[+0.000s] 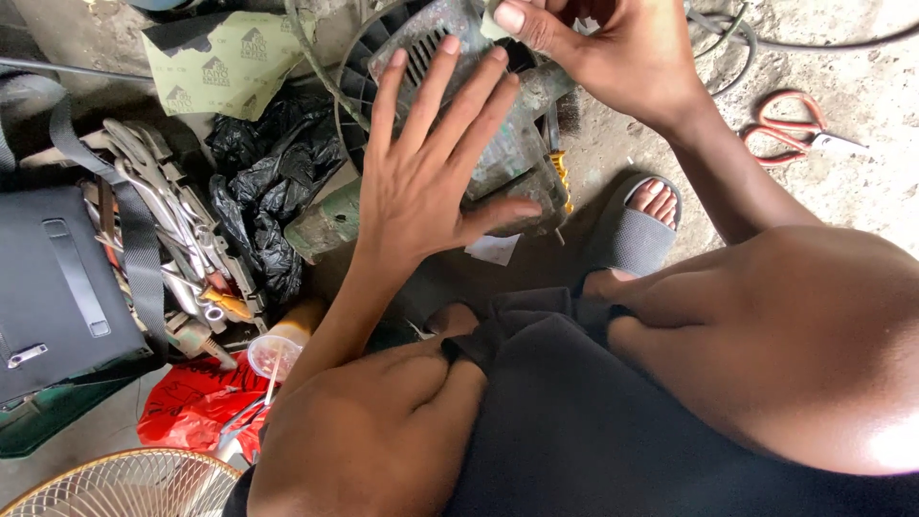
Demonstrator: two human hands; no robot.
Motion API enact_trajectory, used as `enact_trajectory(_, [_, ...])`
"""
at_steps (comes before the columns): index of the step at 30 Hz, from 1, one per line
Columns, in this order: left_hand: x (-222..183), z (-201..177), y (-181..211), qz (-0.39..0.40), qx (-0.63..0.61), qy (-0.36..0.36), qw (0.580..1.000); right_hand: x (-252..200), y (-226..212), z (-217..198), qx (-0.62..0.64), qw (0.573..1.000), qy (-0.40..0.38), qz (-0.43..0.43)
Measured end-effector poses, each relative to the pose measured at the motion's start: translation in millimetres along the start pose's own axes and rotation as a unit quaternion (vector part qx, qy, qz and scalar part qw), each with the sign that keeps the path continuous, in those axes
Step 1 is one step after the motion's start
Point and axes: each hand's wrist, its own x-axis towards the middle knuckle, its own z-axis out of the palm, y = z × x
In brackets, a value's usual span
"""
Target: Sanding and cleaning the exterior surface of a metal motor housing using sandpaper and a small hand tool.
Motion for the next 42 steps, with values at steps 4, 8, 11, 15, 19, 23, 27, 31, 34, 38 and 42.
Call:
enact_trajectory(4, [0, -1, 2, -0.074, 0.034, 0.025, 0.996, -2, -1, 2, 0.016, 0.999, 0.028, 0.007])
enact_trajectory(8, [-1, 3, -5, -0.124, -0.006, 0.054, 0.991, -2, -6, 2, 0.048, 0.998, 0.020, 0.021])
enact_trajectory(11, [-4, 9, -10, -0.130, -0.034, 0.078, 0.988, -2, -5, 1, 0.033, 0.999, 0.016, -0.001])
enact_trajectory(15, [-4, 1, -3, -0.109, -0.019, 0.041, 0.993, -6, 0, 4, 0.053, 0.998, 0.039, 0.020])
enact_trajectory(19, [-3, -7, -1, -0.037, -0.064, 0.047, 0.996, -7, 2, 2, 0.017, 0.999, 0.037, -0.006])
enact_trajectory(23, [-4, -5, 0, 0.042, -0.088, 0.082, 0.992, -8, 5, 0, 0.001, 0.999, 0.033, -0.011])
enact_trajectory(27, [-5, -8, 1, 0.071, -0.090, 0.100, 0.988, -10, 7, 1, 0.008, 0.999, 0.041, 0.004])
enact_trajectory(31, [-5, -10, 0, 0.079, -0.108, 0.101, 0.986, -8, 6, 1, 0.012, 0.999, 0.038, 0.002])
enact_trajectory(34, [-7, -14, 1, 0.090, -0.123, 0.105, 0.983, -9, 6, 2, 0.022, 0.999, 0.038, 0.012])
enact_trajectory(38, [-8, -20, 2, 0.081, -0.162, 0.107, 0.978, -8, 3, 4, 0.045, 0.998, 0.033, 0.026])
enact_trajectory(42, [-7, -25, 1, 0.077, -0.186, 0.145, 0.969, -8, 5, 2, 0.051, 0.998, 0.024, 0.036])
